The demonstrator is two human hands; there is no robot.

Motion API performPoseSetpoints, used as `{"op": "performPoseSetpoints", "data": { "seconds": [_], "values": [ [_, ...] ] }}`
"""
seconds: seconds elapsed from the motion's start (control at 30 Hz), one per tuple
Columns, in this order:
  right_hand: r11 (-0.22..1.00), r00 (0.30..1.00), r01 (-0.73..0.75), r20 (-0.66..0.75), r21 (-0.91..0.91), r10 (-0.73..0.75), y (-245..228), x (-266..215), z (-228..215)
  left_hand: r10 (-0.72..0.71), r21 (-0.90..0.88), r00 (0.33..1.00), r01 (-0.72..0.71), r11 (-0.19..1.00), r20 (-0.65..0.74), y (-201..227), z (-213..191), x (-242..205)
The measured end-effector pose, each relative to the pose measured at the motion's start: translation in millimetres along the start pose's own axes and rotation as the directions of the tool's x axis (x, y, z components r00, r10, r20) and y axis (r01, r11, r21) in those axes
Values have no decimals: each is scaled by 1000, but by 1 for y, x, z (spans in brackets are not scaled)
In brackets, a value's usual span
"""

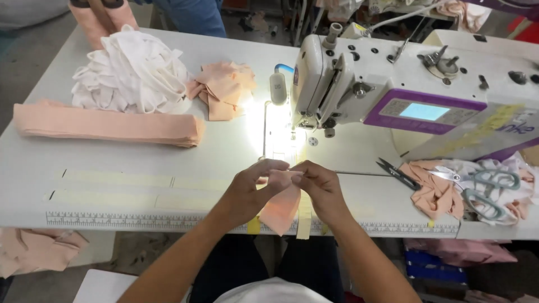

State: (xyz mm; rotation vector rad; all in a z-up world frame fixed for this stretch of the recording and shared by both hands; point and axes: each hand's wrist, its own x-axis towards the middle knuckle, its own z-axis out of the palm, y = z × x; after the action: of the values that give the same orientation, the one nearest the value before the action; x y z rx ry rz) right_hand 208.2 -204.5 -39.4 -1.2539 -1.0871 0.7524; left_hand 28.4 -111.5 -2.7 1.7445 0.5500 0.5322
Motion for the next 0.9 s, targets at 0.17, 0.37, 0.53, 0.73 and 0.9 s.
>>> {"op": "performPoseSetpoints", "data": {
  "seconds": [0.17, 0.37, 0.53, 0.73, 0.9],
  "values": [
    [994, 994, 103, -46, 40, -101, -36, -13, -8, 3, -246, 992, -34, 969, -126, 6, 17, 1],
    [985, 981, 172, -93, 34, -168, -46, -24, -7, 96, -167, 986, -119, 979, -140, 36, 23, -11],
    [991, 985, 126, -120, 36, -121, -50, -29, -5, 121, -112, 984, -137, 984, -133, 50, 24, -19],
    [986, 981, 153, -129, 64, -144, -51, -32, -5, 44, -274, 989, -82, 958, -144, 44, 26, -20],
    [975, 986, 151, -100, 162, -136, -49, -36, -13, 98, -230, 974, -144, 962, -203, 40, 29, -20]
  ]
}}
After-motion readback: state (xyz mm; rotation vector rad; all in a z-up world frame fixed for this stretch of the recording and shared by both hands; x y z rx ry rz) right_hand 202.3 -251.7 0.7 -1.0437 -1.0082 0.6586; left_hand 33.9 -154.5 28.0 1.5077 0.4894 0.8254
